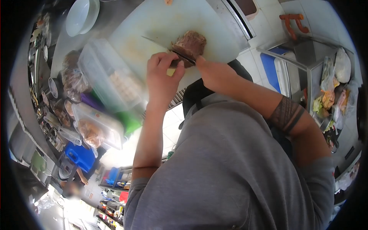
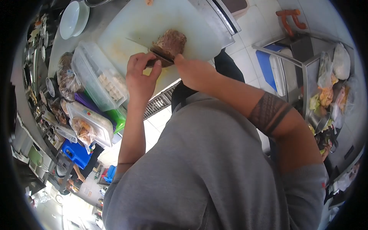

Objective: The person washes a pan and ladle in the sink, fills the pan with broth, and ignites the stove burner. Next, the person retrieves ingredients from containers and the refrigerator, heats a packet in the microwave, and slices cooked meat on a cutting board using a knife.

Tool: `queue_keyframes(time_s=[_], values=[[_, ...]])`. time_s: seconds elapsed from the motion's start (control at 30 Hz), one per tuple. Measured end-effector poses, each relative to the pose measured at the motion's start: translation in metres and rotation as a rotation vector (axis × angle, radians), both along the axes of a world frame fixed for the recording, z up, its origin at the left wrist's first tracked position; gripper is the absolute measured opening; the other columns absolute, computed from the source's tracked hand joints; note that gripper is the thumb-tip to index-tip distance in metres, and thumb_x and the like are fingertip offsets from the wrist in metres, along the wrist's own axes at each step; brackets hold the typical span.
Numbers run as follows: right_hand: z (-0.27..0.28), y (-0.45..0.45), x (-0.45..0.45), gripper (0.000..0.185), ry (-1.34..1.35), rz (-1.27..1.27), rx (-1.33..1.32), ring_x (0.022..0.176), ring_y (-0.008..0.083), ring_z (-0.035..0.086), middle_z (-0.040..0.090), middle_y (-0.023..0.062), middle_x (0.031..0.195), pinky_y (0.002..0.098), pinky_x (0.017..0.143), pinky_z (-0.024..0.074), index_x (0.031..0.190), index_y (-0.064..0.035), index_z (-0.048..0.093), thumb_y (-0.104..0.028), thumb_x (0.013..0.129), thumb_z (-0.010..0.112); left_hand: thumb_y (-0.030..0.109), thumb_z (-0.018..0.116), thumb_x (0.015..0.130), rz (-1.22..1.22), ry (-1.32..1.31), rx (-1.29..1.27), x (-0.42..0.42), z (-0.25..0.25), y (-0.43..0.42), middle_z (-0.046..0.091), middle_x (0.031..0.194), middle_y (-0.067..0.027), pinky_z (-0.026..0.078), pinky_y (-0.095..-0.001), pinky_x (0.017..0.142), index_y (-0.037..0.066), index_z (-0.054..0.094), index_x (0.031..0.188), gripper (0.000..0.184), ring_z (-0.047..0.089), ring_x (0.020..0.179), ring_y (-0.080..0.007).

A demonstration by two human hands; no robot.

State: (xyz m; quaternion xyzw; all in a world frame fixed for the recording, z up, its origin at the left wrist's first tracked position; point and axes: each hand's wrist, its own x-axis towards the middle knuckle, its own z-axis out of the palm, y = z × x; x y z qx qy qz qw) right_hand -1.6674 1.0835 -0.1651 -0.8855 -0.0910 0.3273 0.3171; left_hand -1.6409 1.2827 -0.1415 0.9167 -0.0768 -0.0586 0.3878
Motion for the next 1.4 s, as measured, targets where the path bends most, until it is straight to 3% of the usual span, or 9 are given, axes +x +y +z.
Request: queue_keyframes(time_s=[0.33, 0.57, 0.67, 0.8, 1.03, 1.13, 1.23, 1.3, 1.4], values=[[0.033, -0.058, 0.006, 0.022, 0.01, 0.09, -0.024, 0.091, 0.0473, 0.066, 0.069, 0.0254, 0.092, 0.0563, 0.078, 0.0501, 0.113, 0.0003, 0.054, -0.018, 0.101, 0.054, 0.014, 0.08, 0.085, -0.068, -0.121, -0.001, -0.002, -0.005, 0.009, 0.061, 0.108, -0.0116, 0.055, -0.0356, 0.084, 0.006, 0.071, 0.108, 0.026, 0.066, 0.094, -0.0255], [0.089, -0.124, -0.027, 0.024, -0.182, -0.279, -0.265, 0.087, 0.0523, 0.064, 0.066, 0.0307, 0.082, 0.0592, 0.081, 0.0492, 0.105, 0.0018, 0.051, -0.022, 0.103, 0.052, 0.01, 0.081, 0.077, -0.163, -0.132, 0.183, -0.006, 0.016, -0.001, 0.054, 0.126, -0.0144, 0.048, -0.0434, 0.1, 0.01, 0.067, 0.12, 0.045, 0.05, 0.122, -0.0345], [0.084, -0.154, -0.016, 0.022, -0.23, -0.254, -0.45, 0.082, 0.0499, 0.066, 0.066, 0.0303, 0.085, 0.0556, 0.073, 0.0516, 0.104, 0.0027, 0.05, -0.02, 0.102, 0.051, 0.006, 0.08, 0.076, -0.226, -0.161, 0.206, -0.003, 0.011, 0.006, 0.054, 0.13, -0.0138, 0.047, -0.0446, 0.101, 0.011, 0.065, 0.123, 0.05, 0.049, 0.126, -0.0366], [0.068, -0.158, 0.024, 0.02, 0.081, -0.254, -0.447, 0.052, 0.0328, 0.068, 0.069, 0.0259, 0.076, 0.0431, 0.049, 0.0559, 0.102, 0.0053, 0.059, -0.011, 0.095, 0.05, 0.003, 0.08, 0.075, -0.277, -0.052, 0.184, -0.005, 0.005, 0.018, 0.061, 0.127, -0.013, 0.049, -0.0439, 0.101, 0.01, 0.065, 0.121, 0.049, 0.054, 0.122, -0.0375], [0.01, -0.127, 0.128, 0.022, -0.253, 0.221, -0.671, 0.089, 0.0343, 0.074, 0.073, 0.0249, 0.101, 0.0487, 0.081, 0.0587, 0.097, 0.0066, 0.07, -0.009, 0.086, 0.058, 0.007, 0.083, 0.076, -0.017, -0.098, 0.169, -0.022, 0.02, 0.029, 0.068, 0.109, -0.0141, 0.051, -0.0417, 0.093, 0.007, 0.063, 0.114, 0.043, 0.063, 0.111, -0.0324], [0.019, -0.098, 0.123, 0.021, -0.698, 0.326, -0.701, 0.1, 0.036, 0.069, 0.072, 0.022, 0.105, 0.0507, 0.091, 0.0536, 0.094, 0.0029, 0.07, -0.015, 0.088, 0.062, 0.012, 0.089, 0.075, 0.21, 0.011, -0.128, -0.049, 0.022, 0.041, 0.069, 0.091, -0.0092, 0.054, -0.0331, 0.076, 0.008, 0.062, 0.111, 0.045, 0.066, 0.08, -0.0207], [0.04, -0.043, 0.095, 0.033, -0.611, 0.263, -0.327, 0.102, 0.0419, 0.065, 0.067, 0.0253, 0.112, 0.0523, 0.09, 0.0514, 0.097, 0.0021, 0.068, -0.03, 0.094, 0.061, 0.013, 0.091, 0.074, 0.416, 0.181, -0.337, -0.094, 0.052, 0.051, 0.07, 0.097, -0.0028, 0.052, -0.0311, 0.081, 0.008, 0.061, 0.111, 0.048, 0.064, 0.091, -0.0122], [0.006, -0.019, 0.073, 0.056, -0.573, 0.061, -0.113, 0.105, 0.0457, 0.064, 0.066, 0.0303, 0.11, 0.0525, 0.093, 0.051, 0.111, 0.0051, 0.063, -0.046, 0.09, 0.07, 0.017, 0.092, 0.077, 0.559, 0.158, -0.634, -0.125, 0.058, 0.061, 0.069, 0.099, -0.0071, 0.053, -0.0323, 0.082, 0.004, 0.056, 0.118, 0.056, 0.064, 0.09, -0.0179], [0.006, 0.016, 0.06, 0.066, -0.516, -0.016, -0.149, 0.115, 0.0484, 0.058, 0.061, 0.0333, 0.119, 0.0517, 0.101, 0.0481, 0.117, 0.0085, 0.059, -0.043, 0.082, 0.078, 0.013, 0.085, 0.085, 0.89, 0.35, -1.162, -0.167, 0.113, 0.082, 0.068, 0.118, -0.0135, 0.058, -0.0387, 0.088, 0.003, 0.05, 0.13, 0.057, 0.067, 0.111, -0.0218]])
